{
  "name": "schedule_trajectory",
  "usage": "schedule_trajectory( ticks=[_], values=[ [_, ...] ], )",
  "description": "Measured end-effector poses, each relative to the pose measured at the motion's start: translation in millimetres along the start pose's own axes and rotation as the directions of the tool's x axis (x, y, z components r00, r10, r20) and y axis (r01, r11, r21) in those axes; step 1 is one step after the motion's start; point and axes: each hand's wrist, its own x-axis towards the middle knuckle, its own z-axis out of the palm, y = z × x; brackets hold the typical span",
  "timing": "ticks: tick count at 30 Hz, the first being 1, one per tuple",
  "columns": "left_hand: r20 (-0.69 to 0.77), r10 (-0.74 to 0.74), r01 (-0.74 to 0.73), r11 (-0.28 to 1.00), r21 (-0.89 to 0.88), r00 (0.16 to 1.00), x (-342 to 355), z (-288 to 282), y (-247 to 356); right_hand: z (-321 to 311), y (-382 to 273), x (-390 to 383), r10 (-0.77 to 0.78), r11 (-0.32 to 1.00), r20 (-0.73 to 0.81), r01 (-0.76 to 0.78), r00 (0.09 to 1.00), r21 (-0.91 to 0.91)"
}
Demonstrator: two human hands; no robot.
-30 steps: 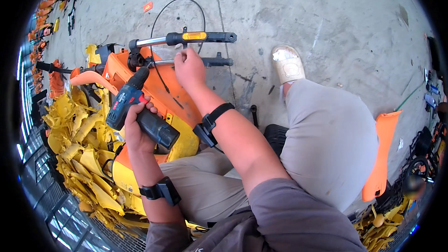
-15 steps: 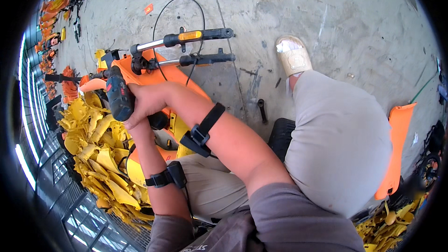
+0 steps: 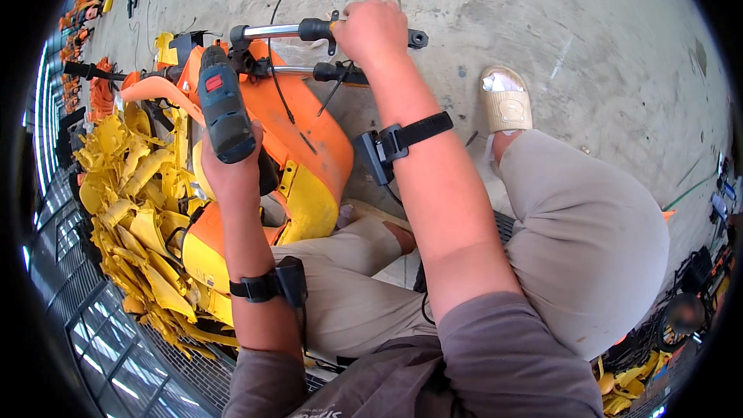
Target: The person uses a power drill to fasten screws into the frame of a yellow and orange scooter, then manipulates the handlebars and brake cables.
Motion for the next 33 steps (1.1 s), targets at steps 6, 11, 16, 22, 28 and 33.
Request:
schedule_trajectory(
  ticks=[6, 11, 16, 22, 28, 33],
  values=[
    [-0.017, 0.010, -0.010, 0.999, 0.030, 1.000, 0, -2, -9, 12, -14, 1, 0.091, 0.994, 0.093, -0.085, 0.992, -0.070],
    [-0.004, -0.092, 0.090, 0.986, -0.143, 0.996, -5, -2, 4, 12, -6, 2, 0.099, 0.988, 0.106, -0.111, 0.989, 0.111],
    [-0.017, -0.120, 0.118, 0.987, -0.107, 0.993, -3, 2, 1, 17, -17, -2, 0.145, 0.987, 0.021, -0.146, 0.989, 0.072],
    [0.004, -0.127, 0.126, 0.980, -0.156, 0.992, -4, 5, 4, 25, -20, -2, 0.133, 0.991, -0.060, -0.130, 0.989, 0.040],
    [-0.014, -0.119, 0.117, 0.986, -0.117, 0.993, -4, 6, 3, 30, -23, -7, 0.073, 0.997, -0.181, -0.064, 0.981, 0.052],
    [0.011, -0.123, 0.124, 0.985, -0.124, 0.992, -5, 8, 5, 34, -25, -12, 0.054, 0.997, -0.253, -0.067, 0.966, -0.044]
  ],
)
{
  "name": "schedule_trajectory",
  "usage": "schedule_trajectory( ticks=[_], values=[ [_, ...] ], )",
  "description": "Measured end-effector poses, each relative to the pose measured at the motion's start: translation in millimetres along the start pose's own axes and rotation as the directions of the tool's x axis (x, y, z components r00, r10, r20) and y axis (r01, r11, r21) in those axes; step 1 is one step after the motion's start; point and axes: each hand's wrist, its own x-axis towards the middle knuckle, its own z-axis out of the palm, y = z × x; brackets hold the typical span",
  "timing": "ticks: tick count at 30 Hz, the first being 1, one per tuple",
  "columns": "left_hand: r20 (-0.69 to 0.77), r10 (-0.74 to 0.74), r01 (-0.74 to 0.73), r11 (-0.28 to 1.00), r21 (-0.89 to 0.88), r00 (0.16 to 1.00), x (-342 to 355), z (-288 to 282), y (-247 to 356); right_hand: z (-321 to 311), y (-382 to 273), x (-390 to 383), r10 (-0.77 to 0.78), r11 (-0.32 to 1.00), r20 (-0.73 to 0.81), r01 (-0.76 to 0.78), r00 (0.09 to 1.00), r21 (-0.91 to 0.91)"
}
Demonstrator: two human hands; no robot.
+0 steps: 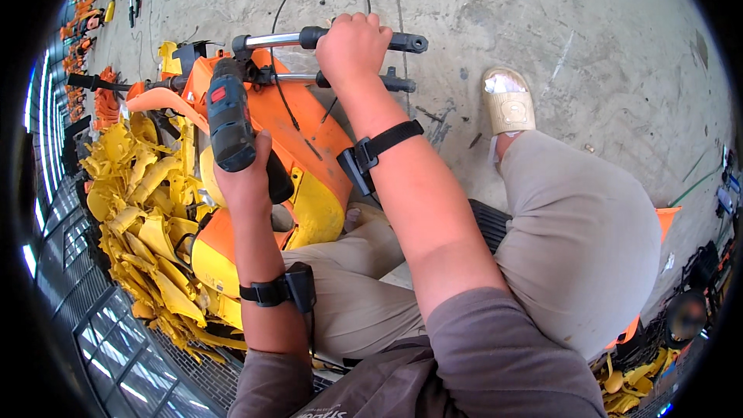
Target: The person uses a power drill to fasten screws into the frame of a yellow and orange scooter, then manipulates the handlebars and brake cables.
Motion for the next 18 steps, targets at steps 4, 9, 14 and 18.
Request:
schedule_trajectory(
  ticks=[4, 9, 14, 18],
  values=[
    [0.024, 0.030, -0.030, 1.000, -0.001, 0.999, -1, -2, -7, 8, 8, -33, -0.133, 0.988, -0.388, 0.154, 0.912, 0.023],
    [0.201, -0.052, 0.103, 0.963, -0.251, 0.978, -3, 23, -1, 25, 10, -78, 0.106, 0.175, 0.475, -0.486, 0.874, 0.856],
    [0.460, -0.182, 0.409, 0.787, -0.462, 0.869, -4, 36, -28, -12, -9, -74, -0.360, -0.208, 0.772, -0.852, 0.524, 0.481],
    [0.479, -0.206, 0.434, 0.789, -0.434, 0.853, -1, 53, -29, -22, -6, -61, -0.238, 0.037, 0.821, -0.840, 0.519, 0.542]
  ],
)
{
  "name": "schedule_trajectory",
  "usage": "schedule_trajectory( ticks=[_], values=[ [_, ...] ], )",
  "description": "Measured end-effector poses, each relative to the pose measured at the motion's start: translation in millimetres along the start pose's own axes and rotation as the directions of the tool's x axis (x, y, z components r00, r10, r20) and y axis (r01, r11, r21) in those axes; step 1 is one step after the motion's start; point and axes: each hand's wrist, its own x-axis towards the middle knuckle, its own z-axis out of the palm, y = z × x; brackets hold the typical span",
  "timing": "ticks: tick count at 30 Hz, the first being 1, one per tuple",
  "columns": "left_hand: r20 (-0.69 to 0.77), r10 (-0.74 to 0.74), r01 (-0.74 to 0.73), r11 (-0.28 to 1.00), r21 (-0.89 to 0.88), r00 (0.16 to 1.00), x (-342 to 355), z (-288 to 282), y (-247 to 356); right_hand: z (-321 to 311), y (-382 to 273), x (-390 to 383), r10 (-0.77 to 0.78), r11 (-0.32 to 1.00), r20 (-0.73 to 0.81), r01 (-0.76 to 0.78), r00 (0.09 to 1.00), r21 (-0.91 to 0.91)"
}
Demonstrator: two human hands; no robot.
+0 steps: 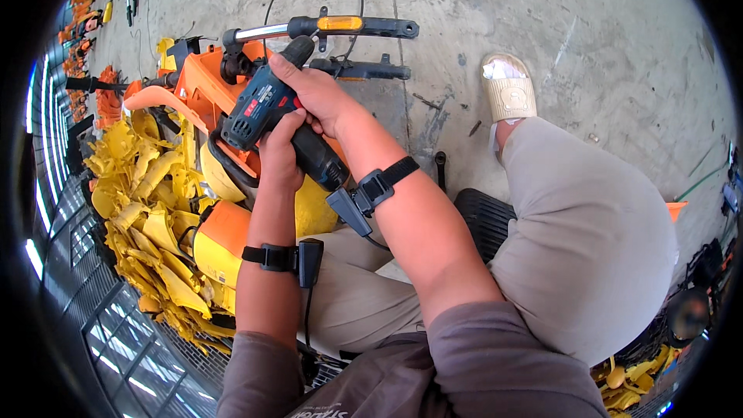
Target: The person uses a power drill to fasten screws into the frame of a yellow and orange scooter, then manipulates the handlebars and brake cables.
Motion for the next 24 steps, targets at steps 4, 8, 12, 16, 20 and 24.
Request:
schedule_trajectory(
  ticks=[4, 8, 12, 16, 20, 24],
  values=[
    [0.006, 0.011, -0.011, 1.000, 0.028, 1.000, 6, 8, -2, -2, -8, 2, 0.034, 0.999, -0.041, -0.036, 0.999, -0.038],
    [0.007, -0.016, 0.016, 0.999, 0.028, 1.000, 11, 11, -7, 0, -11, -2, 0.003, 0.996, -0.045, 0.001, 0.999, 0.089],
    [0.002, 0.008, -0.008, 0.999, 0.043, 1.000, 11, 12, -12, -6, -11, -3, -0.002, 0.996, 0.014, 0.001, 1.000, 0.085],
    [0.021, 0.017, -0.018, 0.998, 0.065, 1.000, 12, 17, -13, -14, -4, 9, -0.015, 0.997, 0.025, 0.013, 1.000, 0.070],
    [0.021, 0.016, -0.017, 0.997, 0.070, 1.000, 12, 16, -11, -14, -4, 6, -0.013, 0.998, 0.041, 0.010, 0.999, 0.066],
    [0.004, 0.015, -0.015, 0.997, 0.077, 1.000, 14, 16, -14, -12, -3, 8, -0.063, 0.988, 0.095, 0.048, 0.993, 0.148]
  ],
)
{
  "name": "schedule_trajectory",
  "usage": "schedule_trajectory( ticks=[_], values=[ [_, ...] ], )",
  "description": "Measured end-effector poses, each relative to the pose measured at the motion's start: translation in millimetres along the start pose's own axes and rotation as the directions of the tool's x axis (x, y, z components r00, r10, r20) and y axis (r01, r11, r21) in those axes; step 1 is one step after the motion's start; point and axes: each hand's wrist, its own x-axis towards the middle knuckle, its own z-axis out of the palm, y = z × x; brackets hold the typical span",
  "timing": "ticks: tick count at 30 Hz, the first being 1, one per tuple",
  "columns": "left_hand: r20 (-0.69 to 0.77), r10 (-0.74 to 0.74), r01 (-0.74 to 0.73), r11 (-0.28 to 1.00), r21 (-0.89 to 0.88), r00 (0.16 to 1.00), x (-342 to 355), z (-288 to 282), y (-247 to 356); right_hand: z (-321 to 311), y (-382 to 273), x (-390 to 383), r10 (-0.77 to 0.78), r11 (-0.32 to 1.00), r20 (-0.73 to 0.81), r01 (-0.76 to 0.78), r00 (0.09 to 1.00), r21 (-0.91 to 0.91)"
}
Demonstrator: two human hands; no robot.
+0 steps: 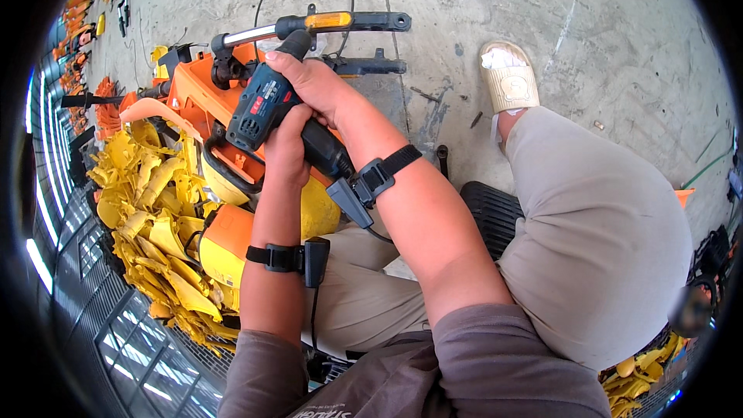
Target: The person uses a power drill to fasten screws into the frame of a yellow and orange scooter, then manipulates the handlebars and brake cables.
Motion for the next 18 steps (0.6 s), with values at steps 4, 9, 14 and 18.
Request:
schedule_trajectory(
  ticks=[4, 9, 14, 18],
  values=[
    [-0.011, -0.004, 0.004, 1.000, 0.005, 1.000, -0.2, 0.0, -0.7, -0.5, -3.6, -3.2, 0.005, 1.000, 0.020, -0.005, 1.000, 0.002],
    [0.011, 0.011, -0.011, 1.000, 0.021, 1.000, 2.1, -0.2, -2.2, -4.4, 2.1, 4.1, 0.005, 0.998, 0.021, -0.007, 1.000, 0.060],
    [-0.016, 0.007, -0.007, 1.000, 0.020, 1.000, 2.3, 2.2, 0.2, -5.1, 2.8, 5.2, 0.005, 0.997, 0.022, -0.007, 1.000, 0.072],
    [-0.020, 0.010, -0.009, 1.000, 0.019, 1.000, 1.8, 1.6, 1.7, -0.2, -4.2, -2.2, 0.006, 0.999, 0.005, -0.006, 1.000, 0.050]
  ],
)
